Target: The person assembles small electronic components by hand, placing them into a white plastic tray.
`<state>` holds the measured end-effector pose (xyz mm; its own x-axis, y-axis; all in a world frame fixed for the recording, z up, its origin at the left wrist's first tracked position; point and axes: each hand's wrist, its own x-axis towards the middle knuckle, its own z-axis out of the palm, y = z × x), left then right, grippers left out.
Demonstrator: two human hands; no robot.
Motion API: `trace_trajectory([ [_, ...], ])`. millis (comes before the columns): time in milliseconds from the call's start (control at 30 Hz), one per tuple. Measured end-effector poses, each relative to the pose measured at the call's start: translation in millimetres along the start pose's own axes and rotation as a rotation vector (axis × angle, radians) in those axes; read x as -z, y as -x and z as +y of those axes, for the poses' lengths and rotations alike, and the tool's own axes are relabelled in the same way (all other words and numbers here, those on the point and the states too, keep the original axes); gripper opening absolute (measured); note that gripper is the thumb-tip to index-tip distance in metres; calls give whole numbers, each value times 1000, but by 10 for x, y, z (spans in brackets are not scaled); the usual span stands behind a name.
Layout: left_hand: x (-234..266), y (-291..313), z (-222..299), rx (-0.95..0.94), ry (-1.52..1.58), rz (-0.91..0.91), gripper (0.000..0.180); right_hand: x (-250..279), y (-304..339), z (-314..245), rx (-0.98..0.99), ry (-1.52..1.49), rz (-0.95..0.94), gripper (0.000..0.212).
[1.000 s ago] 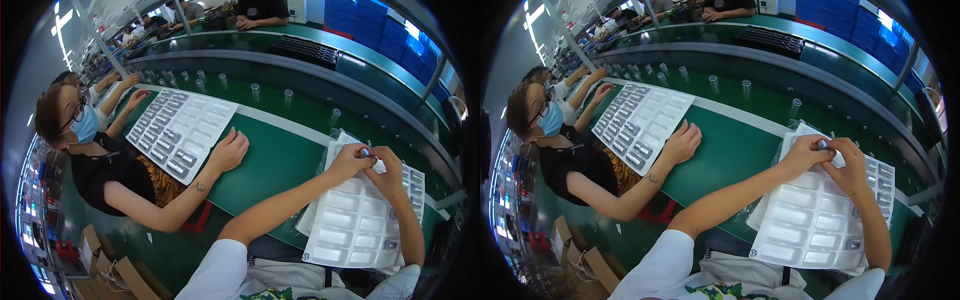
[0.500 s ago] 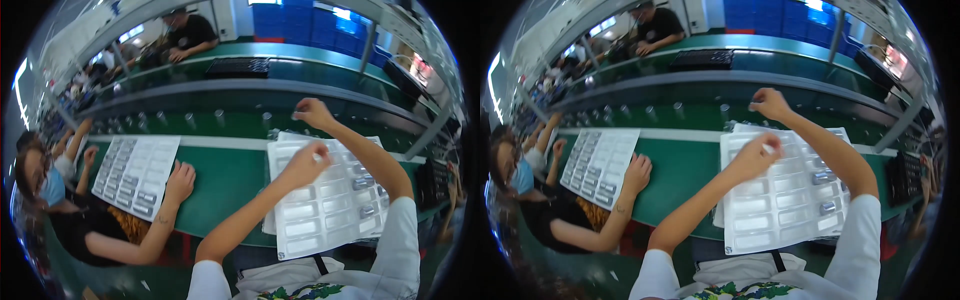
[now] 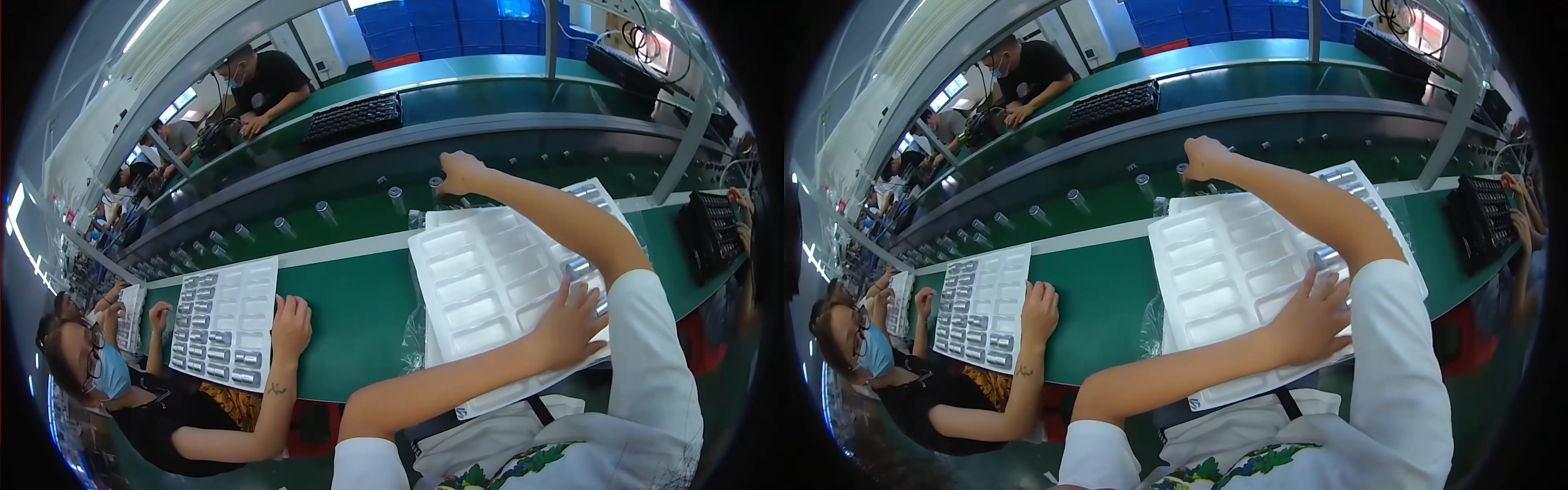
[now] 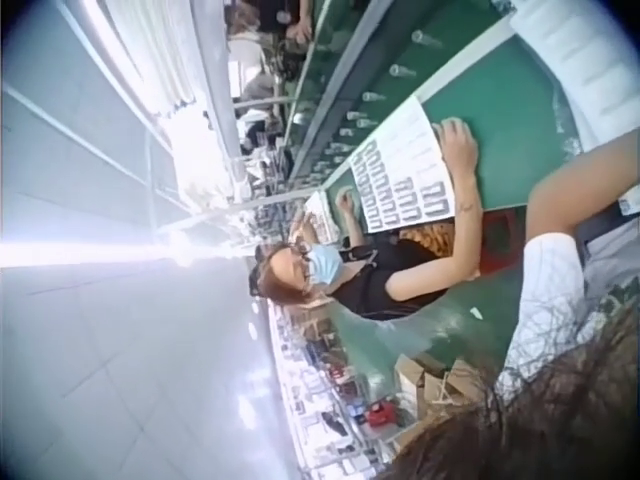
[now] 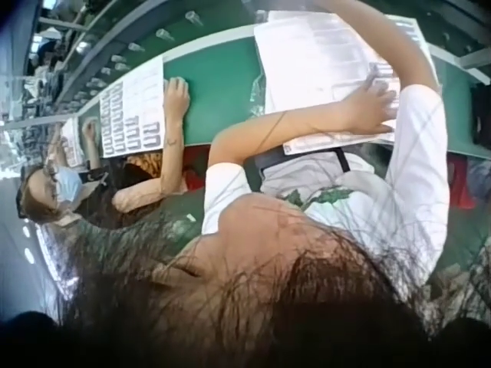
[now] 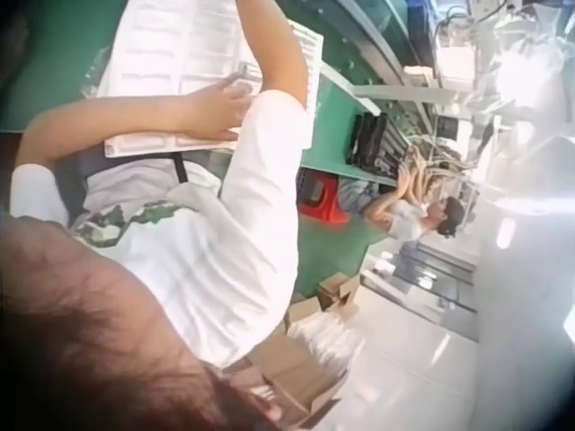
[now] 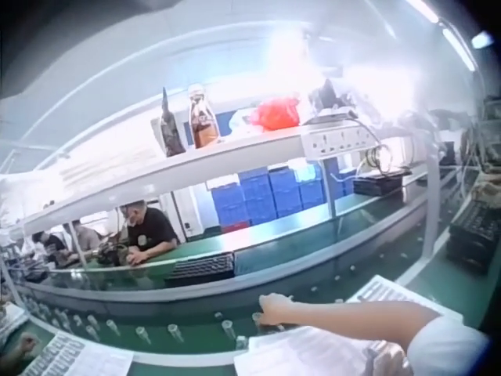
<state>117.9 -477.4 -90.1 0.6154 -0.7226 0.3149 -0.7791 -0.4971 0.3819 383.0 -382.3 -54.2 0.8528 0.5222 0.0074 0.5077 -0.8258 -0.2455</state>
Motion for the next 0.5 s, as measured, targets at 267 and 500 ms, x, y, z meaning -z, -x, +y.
trace_trajectory([
  [267, -100, -255, -55, -15, 7, 158, 23, 57, 242, 86, 52, 176, -188, 42],
  [500, 75, 9, -136, -79, 164, 249, 27, -214, 3, -997, 440, 123, -175, 43],
])
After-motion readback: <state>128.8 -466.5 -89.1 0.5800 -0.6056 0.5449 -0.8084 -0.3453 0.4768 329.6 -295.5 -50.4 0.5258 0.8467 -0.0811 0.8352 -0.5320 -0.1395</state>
